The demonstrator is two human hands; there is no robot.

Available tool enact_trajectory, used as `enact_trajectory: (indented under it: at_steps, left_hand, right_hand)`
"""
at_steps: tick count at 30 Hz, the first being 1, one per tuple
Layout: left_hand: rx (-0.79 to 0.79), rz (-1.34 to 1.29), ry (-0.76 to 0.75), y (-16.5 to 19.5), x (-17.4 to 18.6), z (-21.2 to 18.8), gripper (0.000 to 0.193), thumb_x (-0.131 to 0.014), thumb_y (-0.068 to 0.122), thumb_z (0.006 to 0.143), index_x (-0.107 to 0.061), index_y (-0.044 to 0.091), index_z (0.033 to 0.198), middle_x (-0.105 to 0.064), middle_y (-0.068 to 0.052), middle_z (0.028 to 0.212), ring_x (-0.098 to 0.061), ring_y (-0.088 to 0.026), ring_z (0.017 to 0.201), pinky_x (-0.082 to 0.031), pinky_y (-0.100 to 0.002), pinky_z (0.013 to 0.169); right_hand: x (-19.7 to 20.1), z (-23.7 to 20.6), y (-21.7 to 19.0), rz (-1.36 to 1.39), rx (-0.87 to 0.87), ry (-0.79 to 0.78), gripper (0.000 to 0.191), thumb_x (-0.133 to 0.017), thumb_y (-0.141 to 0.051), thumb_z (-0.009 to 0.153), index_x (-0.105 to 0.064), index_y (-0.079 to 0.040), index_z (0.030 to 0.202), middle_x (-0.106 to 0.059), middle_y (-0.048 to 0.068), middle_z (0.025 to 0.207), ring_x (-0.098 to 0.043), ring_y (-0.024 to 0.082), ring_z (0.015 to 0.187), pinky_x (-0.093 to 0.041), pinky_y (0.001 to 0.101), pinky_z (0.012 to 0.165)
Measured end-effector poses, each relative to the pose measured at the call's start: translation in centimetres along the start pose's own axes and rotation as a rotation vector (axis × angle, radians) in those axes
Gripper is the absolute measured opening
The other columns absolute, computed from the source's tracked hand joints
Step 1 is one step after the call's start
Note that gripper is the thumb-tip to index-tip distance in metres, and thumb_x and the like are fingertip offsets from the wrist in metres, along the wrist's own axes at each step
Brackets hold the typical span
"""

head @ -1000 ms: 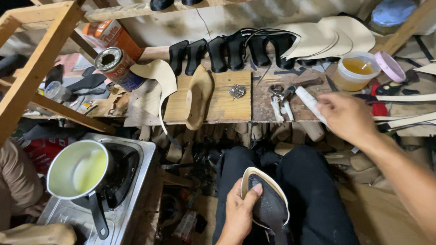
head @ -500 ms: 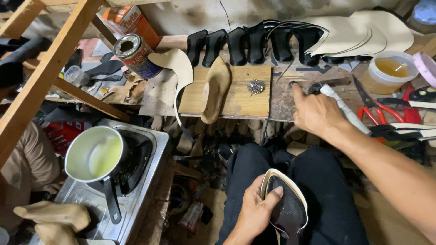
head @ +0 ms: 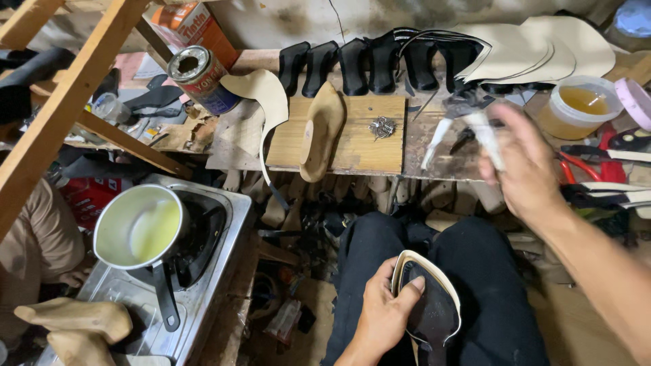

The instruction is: The person repairs a black high-heeled shoe by applying a sole piece, hammering nails into the heel, and attaching a decorative strip to the upper. They use a hammer, nails, and a stapler-like tool to secure components on a wooden last.

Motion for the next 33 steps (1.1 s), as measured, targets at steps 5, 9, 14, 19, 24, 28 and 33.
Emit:
enact_trajectory:
  at_steps: [5,9,14,19,24,28,33]
  left_hand:
    - [-0.004,0.047,-0.041,0.6,-0.7,0.0,0.037,-0.068,0.009,0.091,-0.063,-0.002,0.126,-0.073,-0.002,0.096,-0.067,-0.007,0.085,-0.055,-0.023,0.079]
    - [-0.009,0.109,-0.106,1.2,-1.8,-0.2,0.037,-0.069,0.008,0.091,-0.064,-0.003,0.127,-0.073,-0.002,0.095,-0.066,-0.007,0.084,-0.055,-0.023,0.077]
    - [-0.032,0.228,-0.079,2.2,-2.0,-0.7,0.035,-0.069,0.009,0.089,-0.066,-0.002,0.122,-0.075,-0.002,0.089,-0.068,-0.006,0.079,-0.056,-0.023,0.074]
    - [-0.075,0.209,-0.105,2.7,-2.9,-1.3,0.034,-0.069,0.009,0.089,-0.067,-0.002,0.122,-0.074,-0.001,0.090,-0.066,-0.005,0.079,-0.055,-0.022,0.073]
    - [-0.196,0.309,-0.138,2.5,-4.1,-2.3,0.039,-0.071,0.008,0.088,-0.067,-0.004,0.125,-0.075,-0.004,0.091,-0.064,-0.005,0.079,-0.053,-0.022,0.072]
    - [-0.232,0.393,-0.149,2.0,-4.8,-3.3,0.042,-0.072,0.008,0.087,-0.066,-0.002,0.127,-0.076,-0.006,0.092,-0.067,-0.007,0.078,-0.055,-0.023,0.071]
    - [-0.335,0.446,-0.147,1.9,-5.8,-4.3,0.043,-0.074,0.007,0.085,-0.068,-0.002,0.126,-0.078,-0.012,0.094,-0.073,-0.012,0.077,-0.057,-0.025,0.067]
  right_hand:
    - [2.0,-7.0,-2.6,0.456,0.090,-0.197,0.042,-0.042,-0.018,0.112,-0.038,-0.003,0.151,-0.056,0.006,0.089,-0.058,0.019,0.078,-0.051,0.0348,0.073]
    - [2.7,-10.1,-3.8,0.568,-0.059,-0.174,0.054,-0.060,-0.001,0.110,-0.031,0.008,0.155,-0.055,0.008,0.088,-0.055,0.018,0.075,-0.048,0.0333,0.068]
    - [6.7,-14.5,-3.0,0.108,0.099,0.051,0.065,-0.058,-0.015,0.104,-0.029,-0.003,0.160,-0.054,0.007,0.082,-0.054,0.016,0.074,-0.049,0.0341,0.070]
    - [12.1,-16.9,-0.9,-0.047,-0.368,-0.132,0.054,-0.063,-0.015,0.101,-0.042,0.001,0.147,-0.061,0.012,0.096,-0.059,0.020,0.085,-0.052,0.0369,0.075]
    - [10.4,-20.6,-0.4,-0.164,-0.767,-0.553,0.061,-0.066,-0.016,0.094,-0.047,-0.007,0.152,-0.069,0.011,0.123,-0.064,0.019,0.107,-0.053,0.0326,0.091]
    - [8.3,-20.4,-2.8,-0.102,-0.780,-0.720,0.064,-0.059,-0.018,0.096,-0.039,-0.010,0.155,-0.068,0.005,0.133,-0.061,0.015,0.115,-0.053,0.0278,0.099]
    - [6.4,-19.1,-5.9,-0.061,-0.847,-0.879,0.038,-0.057,-0.012,0.094,-0.054,-0.002,0.131,-0.068,0.007,0.104,-0.060,0.010,0.093,-0.053,0.0272,0.085]
Point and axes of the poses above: each hand's wrist, its own z-axis towards the middle knuckle, its own x-axis out of the back of the hand, y = z × x, the point moved 2 cm from there along z, towards the middle knuckle
